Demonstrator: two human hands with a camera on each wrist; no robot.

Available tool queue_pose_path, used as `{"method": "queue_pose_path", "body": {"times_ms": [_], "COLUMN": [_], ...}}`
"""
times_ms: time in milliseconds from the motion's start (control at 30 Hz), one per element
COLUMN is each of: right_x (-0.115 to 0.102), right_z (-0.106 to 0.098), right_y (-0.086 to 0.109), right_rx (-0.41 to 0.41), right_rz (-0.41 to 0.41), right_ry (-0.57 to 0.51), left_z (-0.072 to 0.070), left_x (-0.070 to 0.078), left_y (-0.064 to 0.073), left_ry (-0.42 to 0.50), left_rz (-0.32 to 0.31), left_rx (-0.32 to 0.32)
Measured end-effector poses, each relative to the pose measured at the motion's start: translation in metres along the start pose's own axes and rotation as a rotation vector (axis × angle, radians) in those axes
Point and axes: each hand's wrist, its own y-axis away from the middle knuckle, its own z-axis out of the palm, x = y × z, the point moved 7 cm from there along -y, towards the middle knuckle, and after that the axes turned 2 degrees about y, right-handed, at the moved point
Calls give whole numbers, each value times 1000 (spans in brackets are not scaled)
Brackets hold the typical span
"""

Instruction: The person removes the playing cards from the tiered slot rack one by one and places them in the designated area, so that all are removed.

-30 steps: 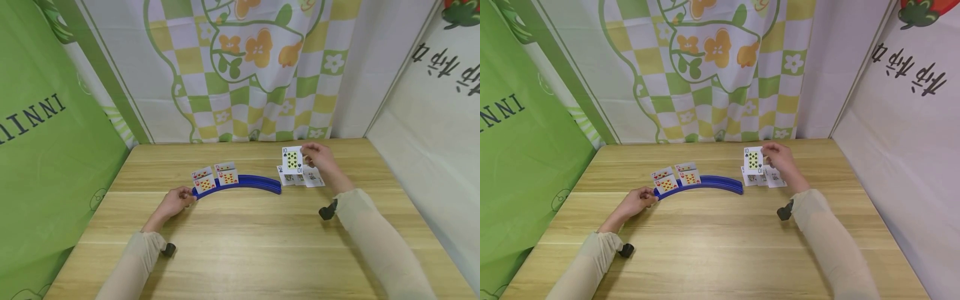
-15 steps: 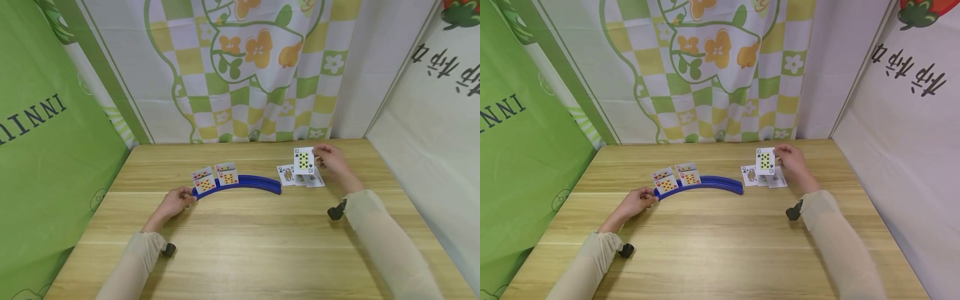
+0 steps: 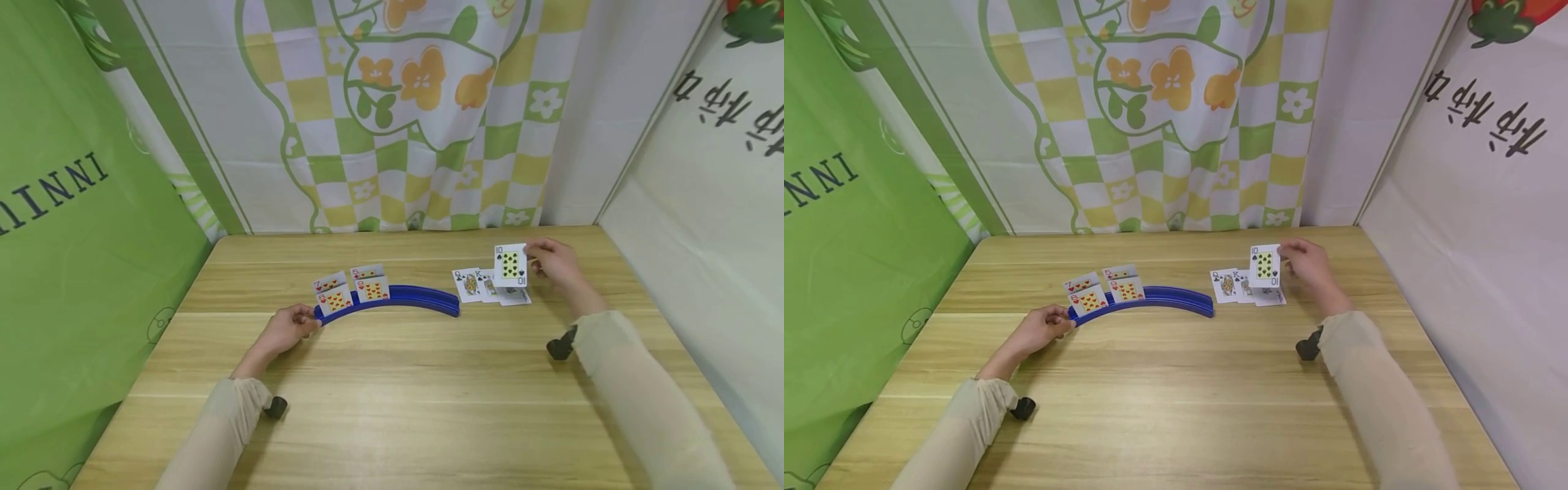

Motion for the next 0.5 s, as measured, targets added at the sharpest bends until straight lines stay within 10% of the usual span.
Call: {"method": "queue_pose_path", "body": {"times_ms": [500], "right_x": [20], "right_z": [-18], "right_y": [-4], "right_rx": [30], "right_rz": [50], "right_ry": [54], "left_z": [0], "left_x": [-3], "left_y": [-2], "left_ry": [-5], "left_rz": [-8], "left_rx": [-1]}}
